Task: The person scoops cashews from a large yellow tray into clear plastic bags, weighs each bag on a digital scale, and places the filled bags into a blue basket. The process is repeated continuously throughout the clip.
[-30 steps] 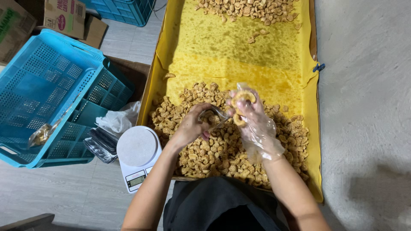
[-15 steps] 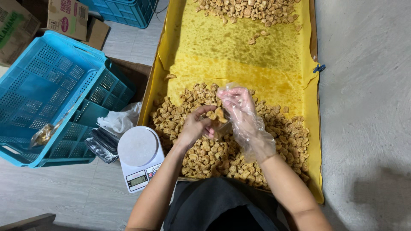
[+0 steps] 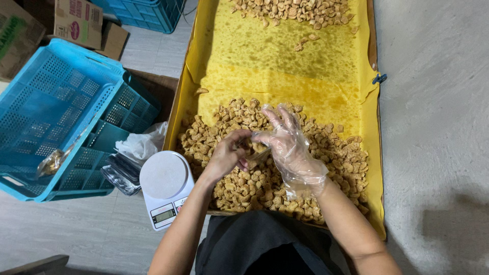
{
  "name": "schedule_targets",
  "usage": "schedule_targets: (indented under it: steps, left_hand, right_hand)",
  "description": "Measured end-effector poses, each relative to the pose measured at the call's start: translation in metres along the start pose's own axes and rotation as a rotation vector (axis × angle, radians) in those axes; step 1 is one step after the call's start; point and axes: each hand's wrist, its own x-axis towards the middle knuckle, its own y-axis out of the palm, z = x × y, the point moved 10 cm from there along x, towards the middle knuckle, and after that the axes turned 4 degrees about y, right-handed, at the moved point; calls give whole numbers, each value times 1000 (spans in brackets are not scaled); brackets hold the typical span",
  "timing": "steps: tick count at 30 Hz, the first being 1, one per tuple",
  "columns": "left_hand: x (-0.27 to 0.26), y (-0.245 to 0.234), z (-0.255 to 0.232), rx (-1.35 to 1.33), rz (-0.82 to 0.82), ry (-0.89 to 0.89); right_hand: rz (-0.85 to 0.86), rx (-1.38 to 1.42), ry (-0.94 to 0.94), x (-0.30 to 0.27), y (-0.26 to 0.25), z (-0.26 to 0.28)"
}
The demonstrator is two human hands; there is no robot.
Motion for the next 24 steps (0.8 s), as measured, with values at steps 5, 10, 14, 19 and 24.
schedule_targets:
  steps: [5,10,14,19,24]
  left_hand:
    - [3,-12,8,14,-15,76]
    - [-1,-21,20,78,-72,13]
    - [-1,-23,22,110,-78,-56]
    - [-10,-35,7,9,-106,23]
    - [-42,-63,-25,-110,-141,144]
  right_hand:
    - [754,-91,296,-11,55,-13]
    - [235,-42,58,24,-6,22]
    - [641,79,361,12,37,0]
    - [345,1013,626,13,22,-18]
    - [78,1125,464,-5,-27,-41]
